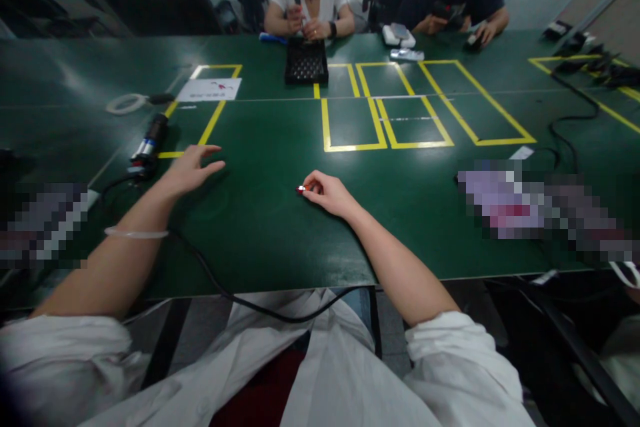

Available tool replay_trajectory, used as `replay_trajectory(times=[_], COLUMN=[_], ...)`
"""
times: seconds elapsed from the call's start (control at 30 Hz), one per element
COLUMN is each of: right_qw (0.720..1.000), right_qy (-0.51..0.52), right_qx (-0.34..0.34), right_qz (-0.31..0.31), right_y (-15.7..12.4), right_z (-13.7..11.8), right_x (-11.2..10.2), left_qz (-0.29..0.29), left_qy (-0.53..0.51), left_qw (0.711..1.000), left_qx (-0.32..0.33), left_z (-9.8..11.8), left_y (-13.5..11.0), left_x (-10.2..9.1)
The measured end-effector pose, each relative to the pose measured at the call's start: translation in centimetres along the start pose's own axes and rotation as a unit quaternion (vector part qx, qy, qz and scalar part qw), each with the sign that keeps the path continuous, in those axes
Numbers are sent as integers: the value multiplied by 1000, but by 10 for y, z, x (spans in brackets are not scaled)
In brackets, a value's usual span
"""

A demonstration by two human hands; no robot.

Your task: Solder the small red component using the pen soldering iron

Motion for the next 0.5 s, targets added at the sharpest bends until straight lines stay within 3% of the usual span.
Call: replay_trajectory(times=[0.07,0.13,0.27,0.37,0.5], right_qw=[1000,1000,1000,1000,1000], right_qy=[0,-1,-7,-14,-23], right_qx=[0,-1,1,0,-6], right_qz=[-1,-1,5,6,6], right_y=[0,0,-1,0,0], right_z=[0,-1,-1,0,0], right_x=[0,0,0,0,0], left_qz=[49,67,-8,-44,-26], left_qy=[131,209,272,283,273], left_qw=[989,966,925,919,929], left_qx=[-47,-139,-266,-271,-249], left_z=[-35,-71,-121,-133,-130], left_y=[2,1,-4,-5,-8], left_x=[-30,-54,-76,-80,-82])
Point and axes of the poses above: each hand's wrist, its own y-axis towards the middle knuckle, its own x-axis out of the palm, z = x × y, the point moved 5 cm from there along y, towards the middle knuckle, and after that the axes turned 5 degrees about -y, right-handed, at the moved point
